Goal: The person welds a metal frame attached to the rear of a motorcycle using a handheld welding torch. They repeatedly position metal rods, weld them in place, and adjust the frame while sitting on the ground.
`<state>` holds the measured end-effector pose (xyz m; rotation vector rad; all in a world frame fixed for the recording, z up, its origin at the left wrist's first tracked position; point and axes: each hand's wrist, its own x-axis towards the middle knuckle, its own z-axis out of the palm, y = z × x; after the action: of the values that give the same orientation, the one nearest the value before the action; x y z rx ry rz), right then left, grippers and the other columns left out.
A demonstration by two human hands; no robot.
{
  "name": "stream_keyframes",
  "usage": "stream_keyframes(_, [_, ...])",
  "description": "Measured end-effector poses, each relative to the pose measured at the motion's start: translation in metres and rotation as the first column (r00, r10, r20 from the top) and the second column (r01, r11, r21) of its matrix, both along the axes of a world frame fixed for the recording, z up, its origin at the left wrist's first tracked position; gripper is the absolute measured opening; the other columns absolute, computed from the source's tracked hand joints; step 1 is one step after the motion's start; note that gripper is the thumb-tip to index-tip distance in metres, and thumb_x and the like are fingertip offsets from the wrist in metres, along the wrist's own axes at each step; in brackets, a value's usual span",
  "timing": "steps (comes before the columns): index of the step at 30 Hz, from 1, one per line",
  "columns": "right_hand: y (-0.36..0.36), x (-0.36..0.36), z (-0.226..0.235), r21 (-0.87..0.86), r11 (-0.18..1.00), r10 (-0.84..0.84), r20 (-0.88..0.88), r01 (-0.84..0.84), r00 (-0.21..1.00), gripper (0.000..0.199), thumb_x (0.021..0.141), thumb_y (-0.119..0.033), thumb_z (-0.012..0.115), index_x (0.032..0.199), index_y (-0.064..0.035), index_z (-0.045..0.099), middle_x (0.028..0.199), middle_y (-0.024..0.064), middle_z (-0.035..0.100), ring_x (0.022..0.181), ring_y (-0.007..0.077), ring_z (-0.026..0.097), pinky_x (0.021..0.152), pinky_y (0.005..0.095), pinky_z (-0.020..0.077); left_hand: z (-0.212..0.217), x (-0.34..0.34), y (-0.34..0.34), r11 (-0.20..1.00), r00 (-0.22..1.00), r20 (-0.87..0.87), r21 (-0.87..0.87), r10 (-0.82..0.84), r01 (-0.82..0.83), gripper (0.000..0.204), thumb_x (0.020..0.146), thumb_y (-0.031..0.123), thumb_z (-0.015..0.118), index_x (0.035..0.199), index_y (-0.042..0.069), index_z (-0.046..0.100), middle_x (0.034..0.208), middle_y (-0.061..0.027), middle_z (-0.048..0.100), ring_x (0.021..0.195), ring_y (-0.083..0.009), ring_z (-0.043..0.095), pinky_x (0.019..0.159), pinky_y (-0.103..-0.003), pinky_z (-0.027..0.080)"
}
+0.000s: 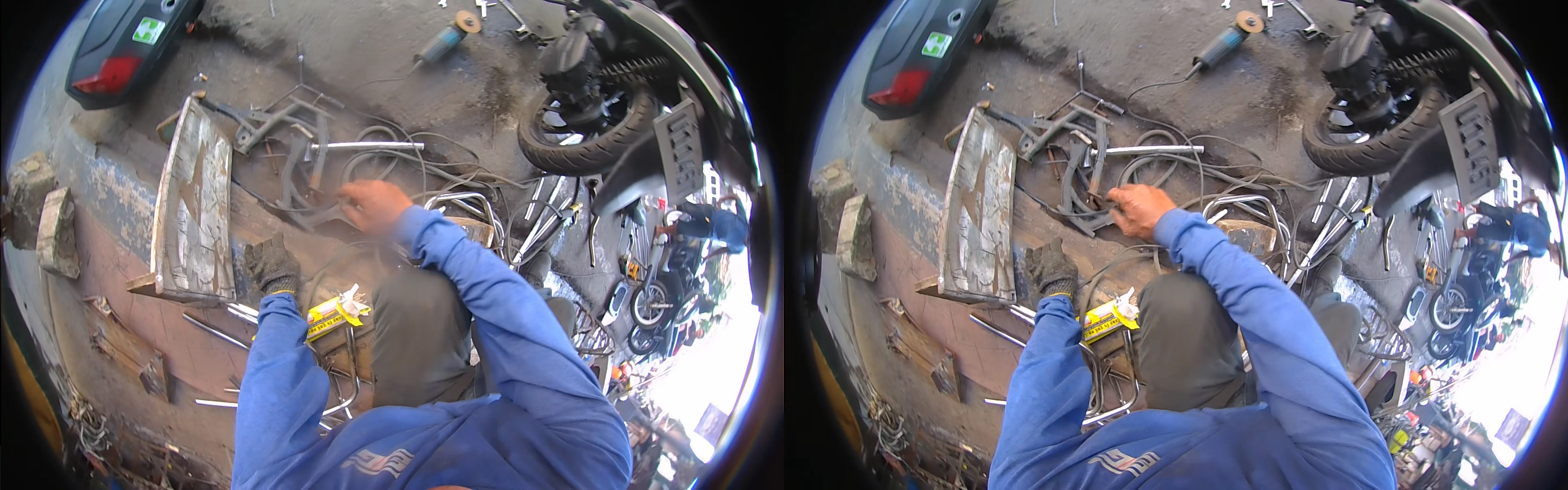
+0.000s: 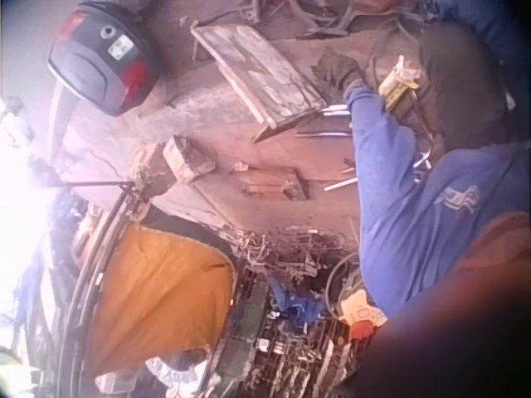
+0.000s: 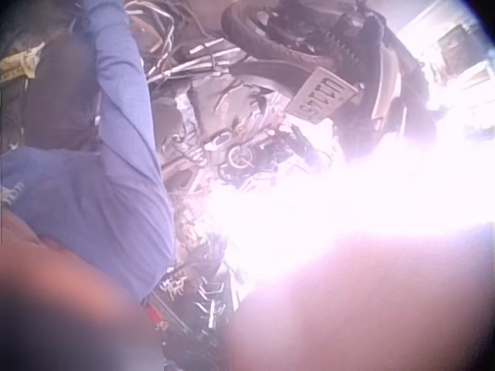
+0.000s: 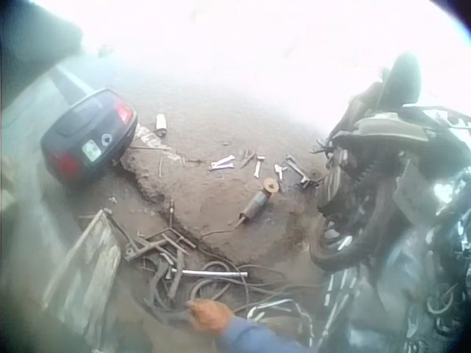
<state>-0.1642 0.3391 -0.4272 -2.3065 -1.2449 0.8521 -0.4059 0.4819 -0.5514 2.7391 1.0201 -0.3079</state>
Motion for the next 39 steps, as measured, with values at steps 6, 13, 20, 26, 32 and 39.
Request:
stream_keyframes(6, [-0.074,0.081,0.124,-0.11,0.994,0.042,0.302,-0.009,0.953,0.029,0.089,-0.025,0.065,0.113,-0.0082,0.064,0.104,0.02,0.067,0.099,0.0408,0.066,0.085,0.0494,0.0544,-0.005,-0.001,0.001,1.0,0.998,-0.07,-0.014,0.001,-0.002,0.039,0.085,0.026,0.059,0.122,0.019,0.067,0.115,-0.0108,0.07,0.117,-0.0298,0.06,0.116,-0.051,0.028])
stream_keyframes(13, [-0.157,0.16,0.297,-0.157,0.964,-0.069,0.63,0.213,0.774,0.031,0.09,-0.02,0.063,0.117,-0.0042,0.065,0.102,0.0204,0.069,0.098,0.038,0.067,0.087,0.0448,0.0543,0.001,0.003,0.002,1.0,0.991,-0.13,-0.017,-0.027,0.026,0.041,0.085,0.028,0.06,0.126,0.022,0.067,0.117,-0.0084,0.07,0.119,-0.0267,0.06,0.119,-0.049,0.023])
stream_keyframes(20, [-0.208,0.14,0.367,-0.026,0.98,-0.119,0.721,0.199,0.682,0.035,0.091,-0.026,0.064,0.119,-0.0044,0.066,0.098,0.0238,0.07,0.095,0.0393,0.069,0.083,0.0472,0.0547,-0.009,0.006,0.0,1.0,0.995,-0.094,0.001,-0.019,0.019,0.039,0.088,0.031,0.058,0.124,0.018,0.068,0.119,-0.0111,0.069,0.116,-0.0299,0.061,0.112,-0.049,0.035])
stream_keyframes(26, [-0.206,0.109,0.304,-0.224,0.953,-0.035,0.586,0.203,0.809,0.031,0.083,-0.027,0.064,0.106,-0.0065,0.067,0.098,0.0217,0.07,0.095,0.0412,0.068,0.081,0.0504,0.0553,0.001,0.024,0.005,0.99,0.988,-0.087,-0.051,0.129,-0.133,0.04,0.09,0.03,0.056,0.126,0.017,0.067,0.118,-0.0125,0.069,0.115,-0.0316,0.061,0.11,-0.049,0.038])
stream_keyframes(32, [-0.164,0.151,0.254,-0.41,0.896,0.053,0.478,0.169,0.877,0.033,0.08,-0.022,0.063,0.109,-0.0078,0.068,0.103,0.0194,0.071,0.099,0.0399,0.068,0.084,0.0511,0.0541,-0.031,0.01,0.019,0.855,0.891,-0.14,-0.25,0.432,-0.454,0.04,0.091,0.029,0.055,0.127,0.016,0.066,0.118,-0.0139,0.07,0.113,-0.0333,0.062,0.109,-0.05,0.04])
stream_keyframes(39, [-0.079,0.318,0.124,-0.52,0.849,0.119,0.363,0.095,0.924,0.05,0.082,-0.022,0.069,0.131,-0.0146,0.063,0.12,0.0176,0.069,0.114,0.0379,0.065,0.096,0.0477,0.0527,-0.084,-0.038,0.015,0.771,0.773,0.256,0.134,0.58,-0.623,0.038,0.092,0.017,0.052,0.128,0.009,0.062,0.136,-0.021,0.057,0.127,-0.0391,0.054,0.108,-0.052,0.042])
